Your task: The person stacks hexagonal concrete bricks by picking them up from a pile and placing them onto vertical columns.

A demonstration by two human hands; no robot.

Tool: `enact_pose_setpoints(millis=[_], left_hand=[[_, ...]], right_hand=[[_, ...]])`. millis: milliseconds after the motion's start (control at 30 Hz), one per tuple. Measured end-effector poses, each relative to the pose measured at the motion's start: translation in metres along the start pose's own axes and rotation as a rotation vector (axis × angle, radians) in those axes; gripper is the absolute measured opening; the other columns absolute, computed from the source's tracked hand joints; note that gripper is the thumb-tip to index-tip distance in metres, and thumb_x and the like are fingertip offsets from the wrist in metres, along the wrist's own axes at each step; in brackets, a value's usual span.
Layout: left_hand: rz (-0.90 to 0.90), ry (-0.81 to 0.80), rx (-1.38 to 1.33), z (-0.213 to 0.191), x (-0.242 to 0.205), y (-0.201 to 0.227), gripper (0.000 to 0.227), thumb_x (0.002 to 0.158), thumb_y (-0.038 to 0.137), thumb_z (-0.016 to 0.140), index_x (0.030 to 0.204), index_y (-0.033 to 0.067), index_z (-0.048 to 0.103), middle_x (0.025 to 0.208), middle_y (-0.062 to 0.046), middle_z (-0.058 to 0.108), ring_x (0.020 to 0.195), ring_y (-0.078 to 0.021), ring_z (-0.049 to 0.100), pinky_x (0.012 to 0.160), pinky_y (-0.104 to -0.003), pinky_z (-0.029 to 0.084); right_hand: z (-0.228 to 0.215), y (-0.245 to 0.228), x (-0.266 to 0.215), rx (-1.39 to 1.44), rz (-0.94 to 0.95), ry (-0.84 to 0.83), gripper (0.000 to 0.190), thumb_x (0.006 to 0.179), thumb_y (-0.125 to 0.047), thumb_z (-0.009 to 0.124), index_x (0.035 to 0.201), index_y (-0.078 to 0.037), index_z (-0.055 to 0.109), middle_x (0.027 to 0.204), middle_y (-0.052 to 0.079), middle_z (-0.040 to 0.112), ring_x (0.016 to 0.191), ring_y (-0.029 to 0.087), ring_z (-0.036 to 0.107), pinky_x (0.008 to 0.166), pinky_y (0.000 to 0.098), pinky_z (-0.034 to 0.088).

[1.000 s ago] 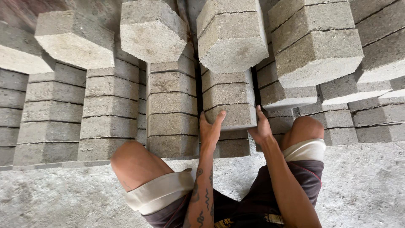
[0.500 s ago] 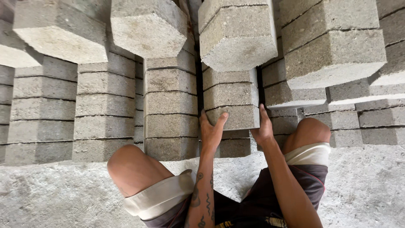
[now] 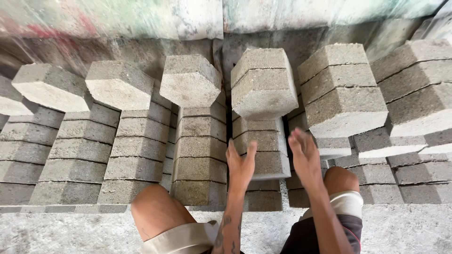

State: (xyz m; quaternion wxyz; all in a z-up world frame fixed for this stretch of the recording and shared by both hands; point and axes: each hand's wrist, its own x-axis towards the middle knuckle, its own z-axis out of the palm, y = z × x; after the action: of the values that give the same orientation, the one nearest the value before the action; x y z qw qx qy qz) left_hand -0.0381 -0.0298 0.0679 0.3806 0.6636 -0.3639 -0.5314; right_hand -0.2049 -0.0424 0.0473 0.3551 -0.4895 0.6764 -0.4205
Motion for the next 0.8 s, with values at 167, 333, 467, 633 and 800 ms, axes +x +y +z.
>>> enact_pose_setpoints(millis=[167, 333, 467, 633, 800], left_hand=[[0.217, 0.047, -0.08, 0.0, 0.016, 0.077, 0.111, 0.09, 0.072, 0.052, 0.159, -0.0038, 0.009, 0.159, -0.037, 0.009, 0.149, -0.0549, 0.012, 0.116, -0.073, 0.019], [0.148, 0.027, -0.056, 0.01, 0.054, 0.097, 0.128, 0.083, 0.085, 0.047, 0.157, -0.0102, 0.004, 0.158, -0.042, 0.004, 0.149, -0.057, 0.009, 0.115, -0.074, 0.02], [0.091, 0.071, 0.059, 0.012, 0.057, 0.1, 0.129, 0.079, 0.088, 0.047, 0.158, -0.0058, 0.008, 0.159, -0.038, 0.013, 0.15, -0.0535, 0.015, 0.118, -0.071, 0.019], [0.116, 0.089, 0.045, 0.015, 0.082, 0.078, 0.127, 0.077, 0.087, 0.053, 0.158, -0.0026, 0.013, 0.159, -0.036, 0.015, 0.148, -0.0517, 0.023, 0.118, -0.072, 0.014], [0.163, 0.054, 0.038, 0.007, 0.054, 0.06, 0.116, 0.082, 0.074, 0.06, 0.159, 0.002, 0.014, 0.16, -0.03, 0.02, 0.15, -0.0474, 0.022, 0.119, -0.069, 0.007]], right_hand=[[-0.025, -0.131, -0.001, 0.075, 0.143, -0.157, 0.103, 0.096, -0.074, 0.04, 0.159, 0.0, 0.007, 0.162, 0.027, 0.018, 0.148, 0.048, 0.022, 0.118, 0.0652, 0.028], [-0.002, -0.108, 0.061, 0.083, 0.252, -0.175, 0.119, 0.089, -0.084, 0.04, 0.158, 0.006, 0.005, 0.162, 0.032, 0.015, 0.15, 0.045, 0.025, 0.118, 0.053, 0.038], [0.001, -0.117, 0.052, 0.217, 0.247, -0.124, 0.13, 0.082, -0.084, 0.057, 0.156, 0.01, 0.006, 0.16, 0.035, 0.014, 0.148, 0.048, 0.025, 0.116, 0.0584, 0.037], [0.0, -0.119, 0.045, 0.268, 0.25, -0.079, 0.127, 0.079, -0.077, 0.066, 0.157, 0.008, 0.014, 0.16, 0.034, 0.016, 0.149, 0.046, 0.024, 0.118, 0.0515, 0.038], [0.0, -0.089, 0.031, 0.284, 0.189, -0.054, 0.112, 0.083, -0.066, 0.065, 0.157, 0.004, 0.019, 0.159, 0.035, 0.017, 0.148, 0.05, 0.024, 0.118, 0.0502, 0.04]])
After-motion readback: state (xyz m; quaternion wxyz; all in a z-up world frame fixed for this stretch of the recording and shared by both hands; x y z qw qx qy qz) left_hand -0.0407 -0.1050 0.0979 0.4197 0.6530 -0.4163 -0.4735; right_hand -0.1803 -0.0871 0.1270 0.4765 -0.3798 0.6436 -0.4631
